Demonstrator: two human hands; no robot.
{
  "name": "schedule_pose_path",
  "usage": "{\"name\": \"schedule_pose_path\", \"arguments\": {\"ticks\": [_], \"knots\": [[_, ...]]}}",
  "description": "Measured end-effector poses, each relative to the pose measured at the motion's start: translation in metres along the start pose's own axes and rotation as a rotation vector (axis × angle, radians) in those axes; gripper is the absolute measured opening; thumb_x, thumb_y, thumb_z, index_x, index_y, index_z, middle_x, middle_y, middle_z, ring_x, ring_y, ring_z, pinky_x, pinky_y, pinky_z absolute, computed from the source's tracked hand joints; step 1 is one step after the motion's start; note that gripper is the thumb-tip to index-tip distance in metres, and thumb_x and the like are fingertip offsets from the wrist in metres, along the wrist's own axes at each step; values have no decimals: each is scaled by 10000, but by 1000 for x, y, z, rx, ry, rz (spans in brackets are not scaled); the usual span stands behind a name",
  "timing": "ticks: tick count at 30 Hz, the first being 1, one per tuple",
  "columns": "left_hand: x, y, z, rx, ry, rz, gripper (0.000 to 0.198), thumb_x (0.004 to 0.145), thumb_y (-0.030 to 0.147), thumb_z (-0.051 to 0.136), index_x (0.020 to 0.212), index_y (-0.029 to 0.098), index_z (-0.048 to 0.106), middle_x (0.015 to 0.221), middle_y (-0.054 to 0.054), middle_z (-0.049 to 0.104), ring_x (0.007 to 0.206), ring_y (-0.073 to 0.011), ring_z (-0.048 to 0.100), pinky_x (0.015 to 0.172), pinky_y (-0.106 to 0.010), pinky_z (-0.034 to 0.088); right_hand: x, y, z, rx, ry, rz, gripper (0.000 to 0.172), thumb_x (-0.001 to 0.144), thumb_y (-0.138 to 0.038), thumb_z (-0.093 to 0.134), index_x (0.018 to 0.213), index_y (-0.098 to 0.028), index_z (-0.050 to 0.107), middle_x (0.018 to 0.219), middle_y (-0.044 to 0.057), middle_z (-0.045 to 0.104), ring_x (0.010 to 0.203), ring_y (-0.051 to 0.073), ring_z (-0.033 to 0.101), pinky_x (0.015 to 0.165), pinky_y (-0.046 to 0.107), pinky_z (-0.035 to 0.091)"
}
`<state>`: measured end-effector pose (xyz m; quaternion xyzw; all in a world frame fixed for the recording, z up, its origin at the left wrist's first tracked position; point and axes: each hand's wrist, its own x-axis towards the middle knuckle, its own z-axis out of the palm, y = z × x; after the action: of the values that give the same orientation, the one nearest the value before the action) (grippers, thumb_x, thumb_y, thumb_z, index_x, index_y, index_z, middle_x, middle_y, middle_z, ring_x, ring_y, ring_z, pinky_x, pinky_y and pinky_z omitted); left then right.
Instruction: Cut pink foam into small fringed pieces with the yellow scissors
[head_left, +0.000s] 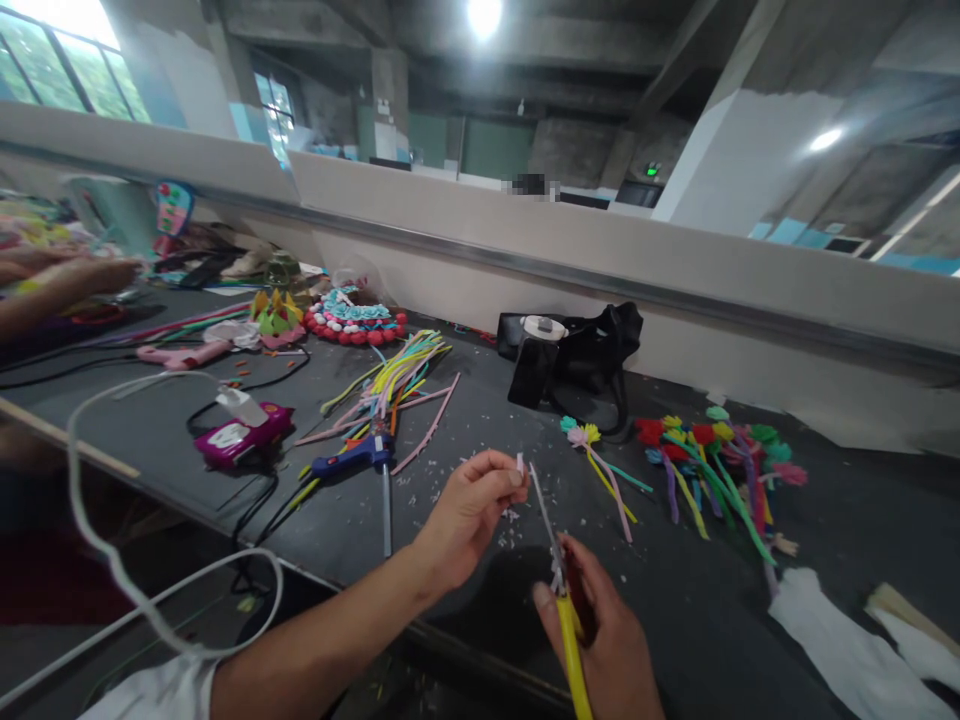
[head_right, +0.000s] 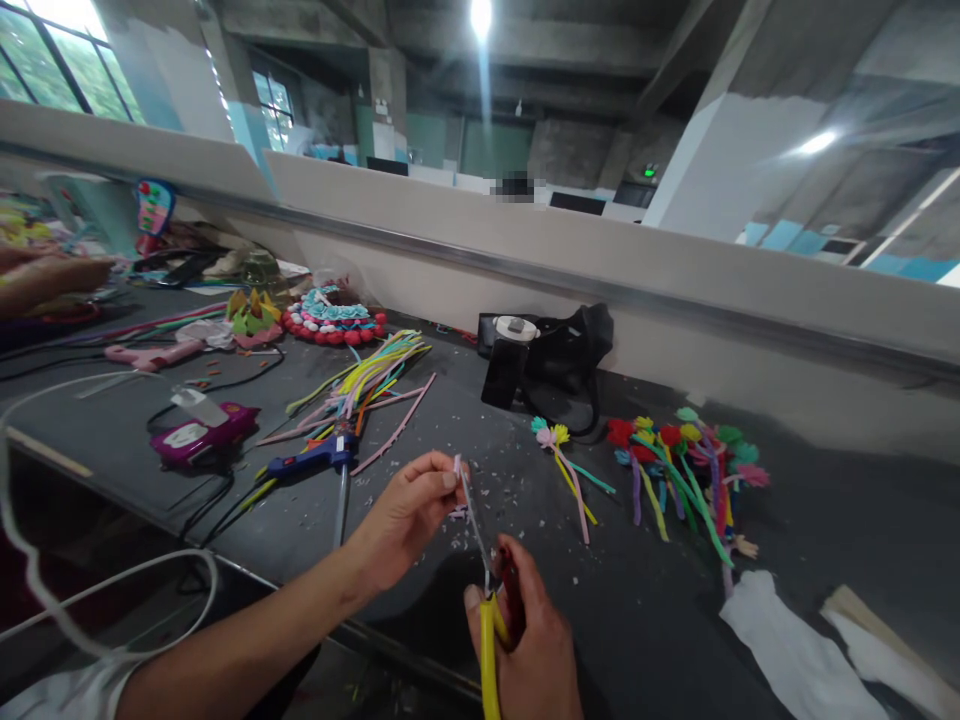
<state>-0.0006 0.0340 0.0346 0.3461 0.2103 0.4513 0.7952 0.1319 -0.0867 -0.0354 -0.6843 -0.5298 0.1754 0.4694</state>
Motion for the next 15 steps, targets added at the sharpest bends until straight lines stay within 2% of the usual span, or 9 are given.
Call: {"name": "schedule_pose_path", "arguments": {"ticks": [5, 15], "knots": [[-2, 1, 1, -20, -24, -6, 63, 689, 138, 687, 674, 150, 627, 723, -5, 608, 663, -102, 530, 675, -230, 402, -1, 2, 4, -36, -18, -20, 488, 802, -438, 634, 1186, -138, 610, 1053, 106, 726, 911, 197, 716, 731, 190, 575], [-4, -1, 2, 49, -31, -13, 55, 663, 140, 706, 677, 151, 654, 698, -4, 600, 668, -107, 516, 692, -239, 386, -3, -4, -2, -107, 58, -91, 463, 794, -476, 644, 1102, -131, 655, 887, 83, 758, 738, 181, 739, 643, 164, 575]]}}
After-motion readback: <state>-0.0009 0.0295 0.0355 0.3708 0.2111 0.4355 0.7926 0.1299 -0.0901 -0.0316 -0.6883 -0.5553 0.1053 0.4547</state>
